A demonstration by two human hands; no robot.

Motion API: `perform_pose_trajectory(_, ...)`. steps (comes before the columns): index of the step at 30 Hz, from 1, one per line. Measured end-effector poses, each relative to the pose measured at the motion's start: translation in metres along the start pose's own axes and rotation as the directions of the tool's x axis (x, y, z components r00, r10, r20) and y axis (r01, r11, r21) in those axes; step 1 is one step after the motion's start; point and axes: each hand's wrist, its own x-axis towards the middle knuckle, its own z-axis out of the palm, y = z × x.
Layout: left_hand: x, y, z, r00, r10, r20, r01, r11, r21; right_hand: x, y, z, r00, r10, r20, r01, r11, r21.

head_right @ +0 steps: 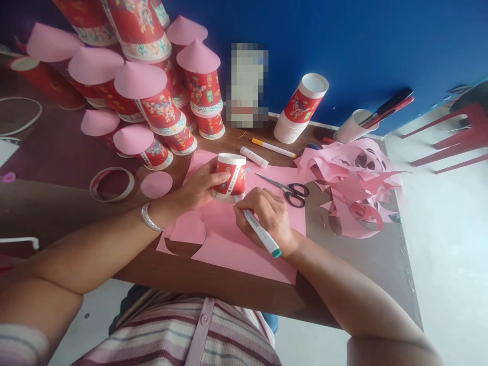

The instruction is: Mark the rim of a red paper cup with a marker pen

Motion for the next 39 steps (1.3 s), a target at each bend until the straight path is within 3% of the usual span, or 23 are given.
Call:
perform_pose_trajectory(8, 0.0010, 0.0003, 0.0007, 1.000, -0.009, 0.001, 0.009, 1.000, -0.006, 0.0016, 0.0000, -0.0026, 0.999, -0.011, 0.040, 0.010, 1.000, 0.026)
perform_pose_trajectory(39, 0.0015, 0.0005, -0.0001, 1.000, 0.008, 0.006, -0.008, 1.000, -0.003, -0.0009, 0.0018, -0.0009, 1.000, -0.026, 0.010, 0.025, 0.999, 0.024)
